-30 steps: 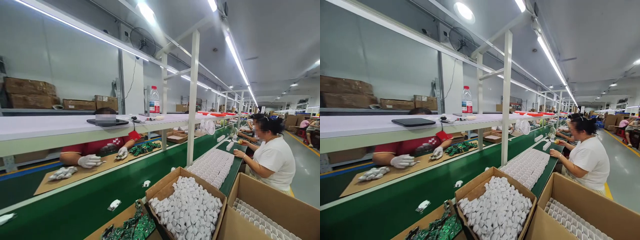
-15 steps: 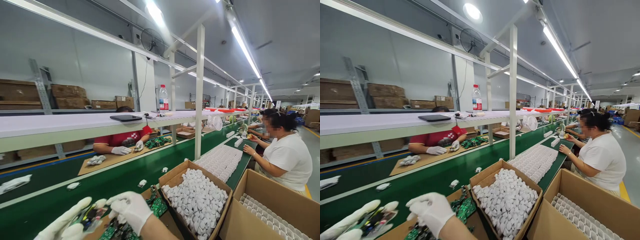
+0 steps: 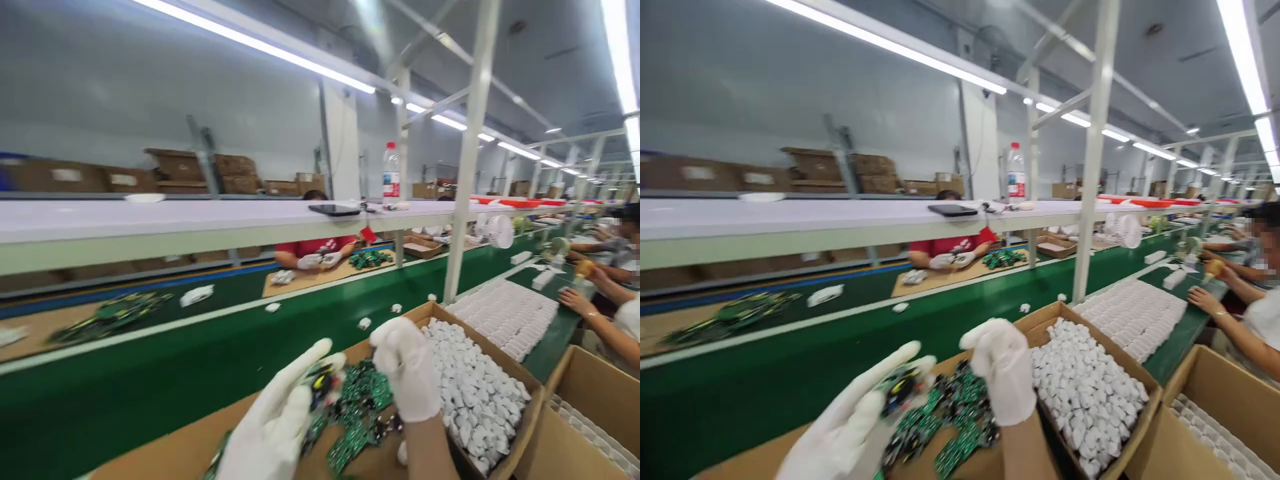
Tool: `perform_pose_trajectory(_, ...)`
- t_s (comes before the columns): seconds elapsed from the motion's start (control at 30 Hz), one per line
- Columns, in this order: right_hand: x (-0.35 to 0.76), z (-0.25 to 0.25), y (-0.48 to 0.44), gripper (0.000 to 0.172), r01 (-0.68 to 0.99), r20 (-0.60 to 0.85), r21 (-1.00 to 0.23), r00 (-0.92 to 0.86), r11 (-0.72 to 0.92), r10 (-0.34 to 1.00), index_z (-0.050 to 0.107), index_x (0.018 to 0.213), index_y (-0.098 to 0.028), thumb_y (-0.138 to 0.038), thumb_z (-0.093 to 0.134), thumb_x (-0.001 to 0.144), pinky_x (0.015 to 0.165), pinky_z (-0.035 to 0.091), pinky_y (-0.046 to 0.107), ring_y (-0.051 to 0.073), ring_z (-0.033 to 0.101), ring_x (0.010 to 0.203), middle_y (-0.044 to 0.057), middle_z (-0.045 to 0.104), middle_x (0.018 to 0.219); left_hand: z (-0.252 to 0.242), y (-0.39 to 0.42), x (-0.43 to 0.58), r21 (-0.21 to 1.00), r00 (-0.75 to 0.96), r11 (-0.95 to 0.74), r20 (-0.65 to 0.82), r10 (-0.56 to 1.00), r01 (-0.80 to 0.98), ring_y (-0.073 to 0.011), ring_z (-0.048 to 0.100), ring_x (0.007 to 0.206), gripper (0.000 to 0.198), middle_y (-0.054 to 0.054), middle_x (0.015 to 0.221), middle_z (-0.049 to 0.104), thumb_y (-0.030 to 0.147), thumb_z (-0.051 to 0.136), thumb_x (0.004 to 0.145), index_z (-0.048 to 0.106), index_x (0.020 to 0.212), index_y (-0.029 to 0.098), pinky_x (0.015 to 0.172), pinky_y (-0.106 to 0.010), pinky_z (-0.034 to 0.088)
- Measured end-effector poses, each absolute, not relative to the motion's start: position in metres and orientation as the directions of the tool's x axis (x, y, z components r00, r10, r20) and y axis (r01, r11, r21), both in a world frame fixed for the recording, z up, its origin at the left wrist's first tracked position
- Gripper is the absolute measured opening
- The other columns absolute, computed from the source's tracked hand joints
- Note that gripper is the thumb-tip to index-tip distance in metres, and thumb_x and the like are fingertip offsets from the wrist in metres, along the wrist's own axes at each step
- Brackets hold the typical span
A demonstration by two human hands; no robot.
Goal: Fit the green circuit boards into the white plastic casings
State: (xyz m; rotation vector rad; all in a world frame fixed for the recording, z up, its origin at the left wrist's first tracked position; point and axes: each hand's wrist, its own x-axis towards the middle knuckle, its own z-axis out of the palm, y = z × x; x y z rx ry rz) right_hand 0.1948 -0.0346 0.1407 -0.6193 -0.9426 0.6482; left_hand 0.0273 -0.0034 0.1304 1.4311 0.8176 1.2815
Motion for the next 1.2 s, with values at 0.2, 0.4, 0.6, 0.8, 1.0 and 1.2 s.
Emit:
perform_pose_trajectory(0.2, 0.184, 0.147, -0.038, 0.026, -0.133, 0.469, -0.815, 0.42, 0.564, 0.777, 0.072, 0.098, -0.02, -0.042, 0.065, 0.087, 0.053, 0.044, 0.02, 0.008, 0.053, 0.054, 0.001, 0.066, 0.069, 0.157, -0.017, 0.041, 0.863, 0.434, 0.129, 0.113, 0.894, -0.488, -0.0326, 0.063, 0.112, 0.053, -0.016, 0.127, 0.066, 0.052, 0.068, 0.079, 0.067, 0.123, 0.022, 0.085, -0.037, 0.057)
perform_pose_trajectory(0.4, 0.177, 0.14, -0.054, 0.018, 0.179, 0.639, -0.759, 0.393, 0.626, 0.662, 0.071, 0.101, -0.027, -0.027, 0.073, 0.083, 0.062, 0.058, 0.018, 0.014, 0.071, 0.074, 0.004, 0.077, 0.098, 0.141, -0.005, 0.044, 0.801, 0.519, 0.213, 0.139, 0.844, -0.56, -0.0316, 0.063, 0.113, 0.046, -0.013, 0.123, 0.069, 0.047, 0.069, 0.08, 0.069, 0.121, 0.026, 0.092, -0.042, 0.054)
perform_pose_trajectory(0.6, 0.182, 0.141, -0.045, 0.029, 0.403, 0.83, -0.556, 0.229, 0.727, 0.508, 0.072, 0.108, -0.028, -0.013, 0.072, 0.082, 0.072, 0.062, 0.026, 0.018, 0.073, 0.083, 0.007, 0.073, 0.112, 0.141, 0.0, 0.05, 0.832, 0.44, 0.089, 0.195, 0.877, -0.547, -0.0311, 0.059, 0.12, 0.045, -0.011, 0.123, 0.07, 0.044, 0.078, 0.073, 0.074, 0.113, 0.026, 0.106, -0.042, 0.044)
perform_pose_trajectory(0.8, 0.175, 0.142, -0.04, 0.033, 0.409, 0.868, -0.495, 0.201, 0.766, 0.454, 0.072, 0.114, -0.032, -0.015, 0.067, 0.086, 0.069, 0.062, 0.024, 0.018, 0.072, 0.088, 0.005, 0.074, 0.102, 0.147, -0.006, 0.044, 0.85, 0.396, -0.008, 0.253, 0.883, -0.527, -0.0313, 0.062, 0.118, 0.042, -0.01, 0.118, 0.073, 0.041, 0.084, 0.065, 0.077, 0.104, 0.03, 0.101, -0.038, 0.05)
perform_pose_trajectory(1.0, 0.161, 0.14, -0.049, 0.027, 0.397, 0.853, -0.519, 0.291, 0.757, 0.433, 0.071, 0.116, -0.034, -0.026, 0.063, 0.092, 0.06, 0.061, 0.026, 0.019, 0.072, 0.08, 0.007, 0.072, 0.107, 0.15, -0.01, 0.04, 0.859, 0.355, -0.089, 0.3, 0.886, -0.504, -0.0346, 0.068, 0.105, 0.04, -0.012, 0.11, 0.075, 0.037, 0.089, 0.056, 0.08, 0.094, 0.027, 0.09, -0.04, 0.058)
perform_pose_trajectory(1.2, 0.157, 0.141, -0.06, 0.02, 0.389, 0.813, -0.575, 0.368, 0.719, 0.452, 0.076, 0.104, -0.031, -0.038, 0.062, 0.091, 0.058, 0.061, 0.027, 0.02, 0.071, 0.075, 0.008, 0.074, 0.104, 0.152, -0.024, 0.042, 0.86, 0.316, -0.017, 0.206, 0.926, -0.509, -0.0354, 0.07, 0.102, 0.034, -0.01, 0.112, 0.074, 0.032, 0.09, 0.055, 0.082, 0.087, 0.026, 0.07, -0.034, 0.064)
